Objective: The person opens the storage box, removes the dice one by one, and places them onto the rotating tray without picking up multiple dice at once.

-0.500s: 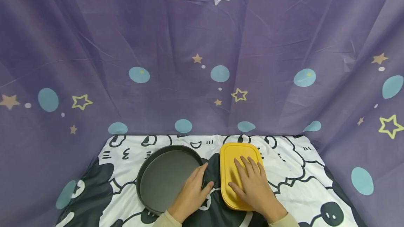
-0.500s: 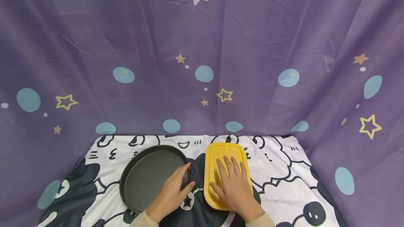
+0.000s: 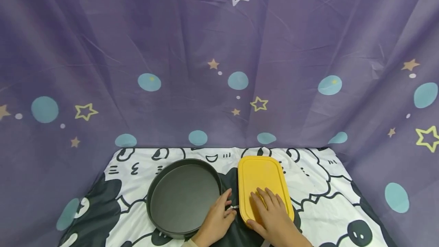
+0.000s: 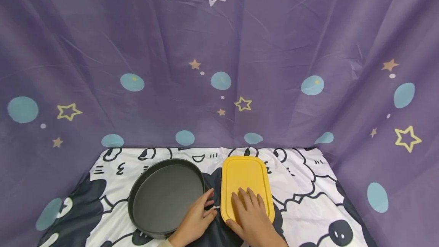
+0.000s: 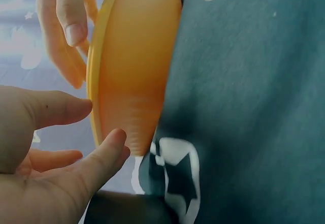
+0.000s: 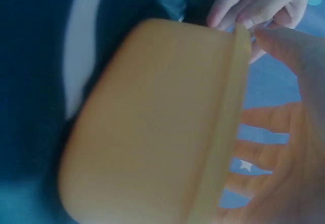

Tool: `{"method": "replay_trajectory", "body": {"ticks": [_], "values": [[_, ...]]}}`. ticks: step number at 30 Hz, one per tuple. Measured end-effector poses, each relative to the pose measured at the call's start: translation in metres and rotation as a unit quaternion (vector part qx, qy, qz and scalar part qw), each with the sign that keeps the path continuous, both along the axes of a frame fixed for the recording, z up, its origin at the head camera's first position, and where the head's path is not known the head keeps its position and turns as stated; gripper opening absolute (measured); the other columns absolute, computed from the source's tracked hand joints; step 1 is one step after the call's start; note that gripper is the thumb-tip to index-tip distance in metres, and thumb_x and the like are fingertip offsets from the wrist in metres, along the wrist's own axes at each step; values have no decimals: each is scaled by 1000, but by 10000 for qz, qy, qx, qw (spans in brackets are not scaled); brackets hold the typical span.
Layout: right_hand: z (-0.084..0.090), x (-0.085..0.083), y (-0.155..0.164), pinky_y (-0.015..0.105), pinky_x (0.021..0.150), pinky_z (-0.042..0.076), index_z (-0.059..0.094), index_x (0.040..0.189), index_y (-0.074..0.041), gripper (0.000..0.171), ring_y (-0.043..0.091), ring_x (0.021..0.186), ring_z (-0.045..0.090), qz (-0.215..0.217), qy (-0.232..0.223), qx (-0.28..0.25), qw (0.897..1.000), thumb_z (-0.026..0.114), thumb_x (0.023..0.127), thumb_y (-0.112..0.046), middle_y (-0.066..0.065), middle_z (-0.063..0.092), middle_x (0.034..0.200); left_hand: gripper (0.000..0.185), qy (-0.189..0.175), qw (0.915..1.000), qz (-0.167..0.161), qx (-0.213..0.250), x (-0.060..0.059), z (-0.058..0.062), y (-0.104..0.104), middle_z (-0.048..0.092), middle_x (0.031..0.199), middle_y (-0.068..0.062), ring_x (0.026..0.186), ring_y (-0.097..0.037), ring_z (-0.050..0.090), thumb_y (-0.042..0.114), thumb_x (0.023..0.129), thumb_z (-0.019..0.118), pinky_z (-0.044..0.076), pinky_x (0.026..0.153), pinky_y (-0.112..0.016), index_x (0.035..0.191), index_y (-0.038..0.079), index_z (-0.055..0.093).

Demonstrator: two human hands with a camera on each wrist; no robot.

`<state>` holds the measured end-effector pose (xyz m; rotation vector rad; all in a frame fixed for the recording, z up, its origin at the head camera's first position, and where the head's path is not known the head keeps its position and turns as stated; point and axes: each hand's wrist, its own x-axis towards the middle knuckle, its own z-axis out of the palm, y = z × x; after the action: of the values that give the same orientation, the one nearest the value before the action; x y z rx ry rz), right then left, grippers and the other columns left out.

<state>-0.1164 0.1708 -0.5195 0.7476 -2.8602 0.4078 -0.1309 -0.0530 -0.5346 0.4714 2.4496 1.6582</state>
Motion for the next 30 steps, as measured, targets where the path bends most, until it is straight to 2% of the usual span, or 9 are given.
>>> {"method": "replay_trajectory", "body": {"ticks": [4,10,17,22,30], "values": [[-7,2,1,72,100,36,50,145,-7,75,47,133,38,130,-239,-102,9996,65,92,-58,19,44,147,67,-165,9998,-129,55,0,-5,6,43,145,-27,123,-41,54,0,93,68,56,89,-30,151,-5,34],[-14,5,4,74,99,35,50,145,-6,80,50,132,38,208,-311,31,9993,71,87,-57,22,44,146,66,-538,9979,-281,224,-1,-15,13,47,144,-22,121,-33,58,7,93,71,56,89,-30,149,-5,38],[-17,8,4,75,97,36,54,141,-6,69,51,131,40,178,-133,105,9997,68,91,-52,21,47,144,64,-357,9979,-351,402,-1,-18,16,53,139,-21,118,-29,61,15,93,73,55,92,-32,147,-3,43],[-20,10,4,75,96,37,55,141,-6,66,51,130,41,207,58,188,9996,66,93,-50,20,49,143,64,-416,9966,-405,589,-1,-20,15,56,135,-20,117,-32,62,18,93,73,55,92,-35,147,-2,43],[-21,11,4,74,96,38,55,141,-6,65,51,130,42,233,155,234,9993,59,97,-54,20,49,143,66,-387,9962,-501,590,-4,-23,12,55,136,-20,117,-29,62,21,95,72,55,93,-34,147,-3,41]]}}
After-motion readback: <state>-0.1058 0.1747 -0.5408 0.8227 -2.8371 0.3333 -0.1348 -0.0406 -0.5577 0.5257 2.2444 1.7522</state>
